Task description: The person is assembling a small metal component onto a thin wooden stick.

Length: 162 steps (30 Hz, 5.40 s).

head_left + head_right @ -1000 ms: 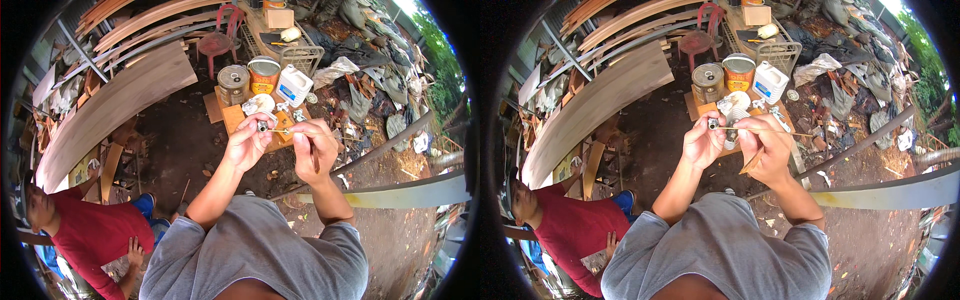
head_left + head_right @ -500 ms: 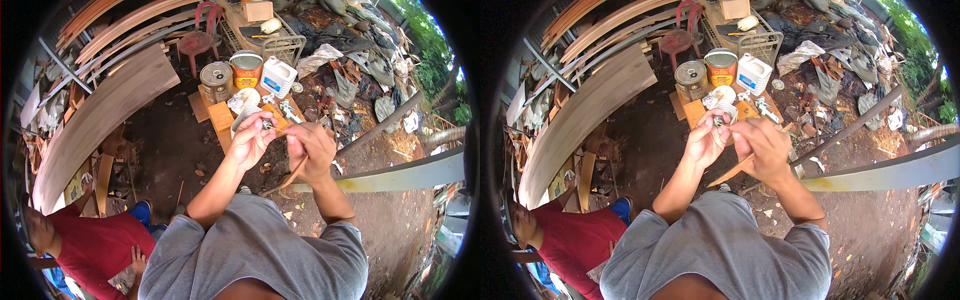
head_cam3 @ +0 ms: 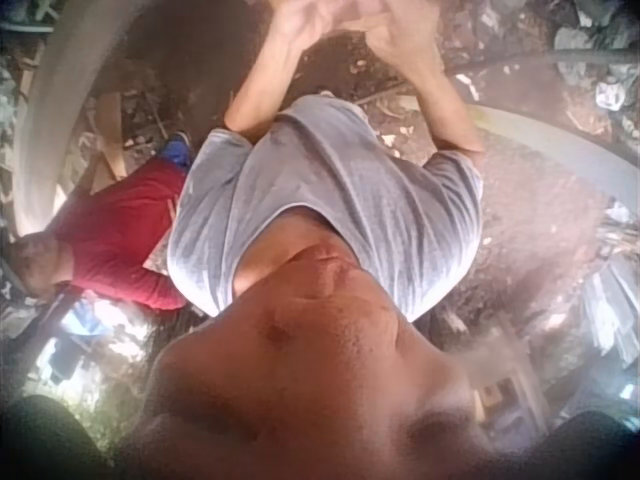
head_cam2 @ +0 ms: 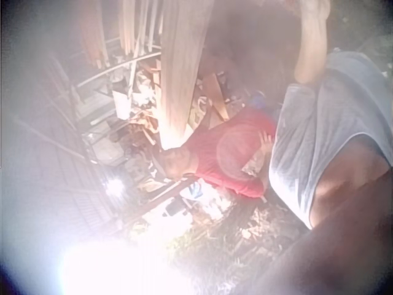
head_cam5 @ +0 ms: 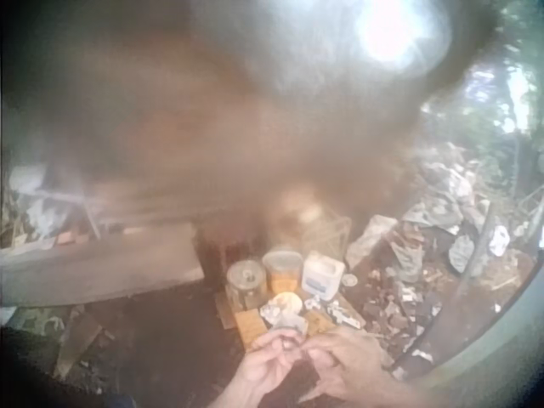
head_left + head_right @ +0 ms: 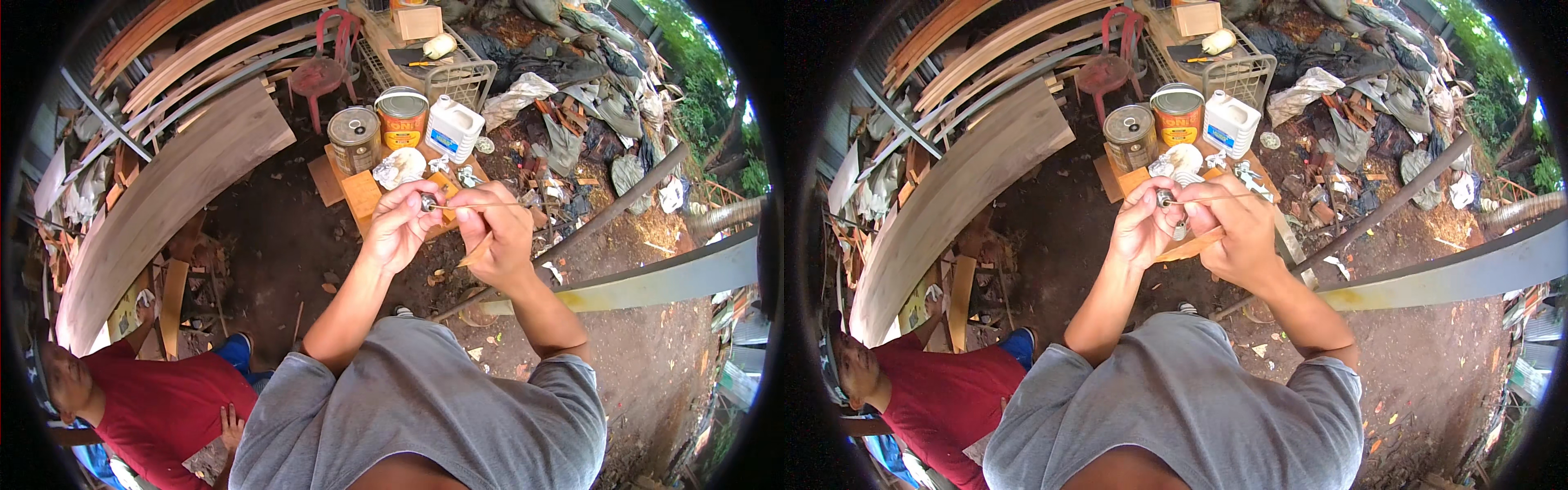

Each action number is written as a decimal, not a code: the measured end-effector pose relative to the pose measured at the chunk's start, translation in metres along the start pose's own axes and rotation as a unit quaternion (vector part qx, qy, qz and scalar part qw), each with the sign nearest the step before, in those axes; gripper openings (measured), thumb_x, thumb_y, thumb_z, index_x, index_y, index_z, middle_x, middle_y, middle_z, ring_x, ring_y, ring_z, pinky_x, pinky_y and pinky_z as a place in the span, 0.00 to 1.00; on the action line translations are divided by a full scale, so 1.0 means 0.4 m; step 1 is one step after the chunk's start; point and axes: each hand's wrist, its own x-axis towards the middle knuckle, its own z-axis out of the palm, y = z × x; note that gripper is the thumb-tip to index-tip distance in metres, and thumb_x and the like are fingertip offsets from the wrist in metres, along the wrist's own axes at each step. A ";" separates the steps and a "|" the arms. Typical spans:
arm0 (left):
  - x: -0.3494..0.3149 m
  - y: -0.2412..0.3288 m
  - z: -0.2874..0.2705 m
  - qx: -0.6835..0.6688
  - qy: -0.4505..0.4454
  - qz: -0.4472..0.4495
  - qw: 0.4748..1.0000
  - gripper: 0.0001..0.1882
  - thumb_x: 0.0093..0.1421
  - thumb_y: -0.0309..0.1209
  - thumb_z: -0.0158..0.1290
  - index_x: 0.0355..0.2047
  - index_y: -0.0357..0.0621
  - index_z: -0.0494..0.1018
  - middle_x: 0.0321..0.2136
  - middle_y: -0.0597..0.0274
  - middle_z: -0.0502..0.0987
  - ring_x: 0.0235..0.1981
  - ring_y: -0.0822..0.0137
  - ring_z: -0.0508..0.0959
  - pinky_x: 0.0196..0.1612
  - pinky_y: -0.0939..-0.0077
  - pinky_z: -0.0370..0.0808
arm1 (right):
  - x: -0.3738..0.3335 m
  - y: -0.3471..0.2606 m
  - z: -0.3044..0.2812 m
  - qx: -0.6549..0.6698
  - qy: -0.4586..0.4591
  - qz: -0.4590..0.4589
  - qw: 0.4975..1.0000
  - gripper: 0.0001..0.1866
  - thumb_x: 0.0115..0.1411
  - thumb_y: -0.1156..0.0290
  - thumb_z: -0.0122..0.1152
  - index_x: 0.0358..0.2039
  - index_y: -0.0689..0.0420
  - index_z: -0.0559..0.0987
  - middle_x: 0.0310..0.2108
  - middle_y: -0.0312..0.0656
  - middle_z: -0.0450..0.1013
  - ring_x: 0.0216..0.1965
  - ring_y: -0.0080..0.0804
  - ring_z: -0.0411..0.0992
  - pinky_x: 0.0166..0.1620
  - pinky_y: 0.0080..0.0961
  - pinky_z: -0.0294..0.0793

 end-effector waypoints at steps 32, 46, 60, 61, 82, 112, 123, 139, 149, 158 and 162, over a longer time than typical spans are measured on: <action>0.014 0.019 -0.004 -0.076 -0.009 0.006 0.997 0.16 0.65 0.25 0.48 0.53 0.37 0.69 0.50 0.49 0.73 0.51 0.58 0.77 0.56 0.68 0.76 | -0.009 0.008 0.035 0.026 0.100 -0.021 0.994 0.06 0.55 0.82 0.61 0.34 0.64 0.80 0.29 0.44 0.77 0.29 0.33 0.75 0.32 0.24 0.73; 0.019 0.002 0.001 -0.090 -0.021 -0.013 0.996 0.14 0.64 0.24 0.49 0.51 0.38 0.71 0.50 0.50 0.74 0.52 0.58 0.76 0.57 0.67 0.75 | -0.029 0.028 0.019 -0.029 0.105 -0.061 0.992 0.07 0.53 0.81 0.63 0.34 0.62 0.81 0.29 0.42 0.76 0.27 0.33 0.74 0.30 0.25 0.73; 0.009 0.003 -0.004 -0.069 0.005 0.003 0.998 0.14 0.64 0.24 0.49 0.50 0.39 0.71 0.49 0.50 0.74 0.51 0.59 0.77 0.57 0.67 0.75 | -0.030 0.037 -0.002 -0.017 0.122 -0.034 0.992 0.07 0.53 0.80 0.62 0.34 0.62 0.81 0.29 0.42 0.76 0.25 0.32 0.74 0.26 0.24 0.70; 0.009 0.002 -0.003 -0.068 0.009 0.005 0.998 0.14 0.65 0.24 0.48 0.50 0.39 0.71 0.49 0.50 0.74 0.51 0.58 0.77 0.56 0.68 0.75 | -0.030 0.039 -0.001 -0.017 0.122 -0.034 0.992 0.07 0.53 0.80 0.62 0.34 0.62 0.81 0.29 0.42 0.76 0.25 0.32 0.74 0.26 0.24 0.70; 0.001 -0.016 0.016 -0.006 0.037 0.019 0.999 0.16 0.68 0.31 0.47 0.53 0.36 0.68 0.42 0.53 0.76 0.40 0.66 0.81 0.45 0.75 0.81 | 0.021 0.033 -0.031 -0.158 -0.029 -0.211 0.964 0.13 0.46 0.75 0.68 0.35 0.56 0.81 0.30 0.37 0.74 0.21 0.27 0.73 0.21 0.22 0.70; -0.003 0.013 0.028 0.106 -0.009 0.035 0.994 0.17 0.66 0.34 0.49 0.49 0.34 0.68 0.36 0.54 0.75 0.36 0.63 0.79 0.44 0.70 0.77 | 0.024 0.021 -0.030 -0.100 -0.070 -0.138 0.983 0.06 0.54 0.77 0.63 0.34 0.57 0.79 0.29 0.40 0.75 0.21 0.33 0.73 0.22 0.25 0.71; 0.007 0.010 0.033 0.087 -0.003 0.021 0.996 0.19 0.67 0.39 0.48 0.47 0.32 0.68 0.32 0.53 0.73 0.31 0.66 0.77 0.38 0.74 0.76 | 0.020 0.016 -0.037 -0.030 0.045 -0.136 0.989 0.07 0.52 0.77 0.64 0.34 0.57 0.81 0.28 0.36 0.76 0.22 0.29 0.75 0.22 0.25 0.72; 0.006 0.013 0.031 0.110 0.013 0.030 0.993 0.17 0.67 0.36 0.49 0.45 0.32 0.70 0.31 0.56 0.77 0.30 0.68 0.79 0.37 0.75 0.78 | 0.025 0.031 0.000 0.033 -0.037 -0.033 0.998 0.04 0.57 0.80 0.60 0.34 0.61 0.79 0.29 0.43 0.75 0.26 0.34 0.75 0.27 0.25 0.71; -0.008 0.043 0.022 -0.007 -0.001 0.043 0.999 0.17 0.67 0.36 0.48 0.46 0.32 0.69 0.31 0.56 0.75 0.32 0.68 0.77 0.36 0.77 0.76 | 0.018 0.010 0.016 0.094 0.108 -0.001 0.990 0.03 0.59 0.82 0.57 0.33 0.64 0.79 0.30 0.43 0.77 0.27 0.30 0.71 0.32 0.24 0.69; -0.057 0.081 0.025 -0.035 0.012 0.062 0.997 0.16 0.67 0.35 0.47 0.46 0.33 0.70 0.32 0.56 0.75 0.31 0.67 0.78 0.37 0.77 0.77 | 0.022 -0.013 0.058 0.101 0.076 0.024 0.992 0.04 0.59 0.79 0.56 0.33 0.63 0.79 0.29 0.44 0.75 0.28 0.32 0.71 0.33 0.24 0.69; -0.078 0.099 0.040 -0.030 0.024 0.072 0.997 0.15 0.67 0.34 0.47 0.46 0.34 0.70 0.32 0.57 0.75 0.31 0.68 0.78 0.37 0.78 0.77 | 0.032 -0.040 0.072 0.085 0.055 -0.001 0.995 0.04 0.58 0.79 0.58 0.34 0.63 0.79 0.29 0.45 0.76 0.29 0.35 0.73 0.34 0.26 0.71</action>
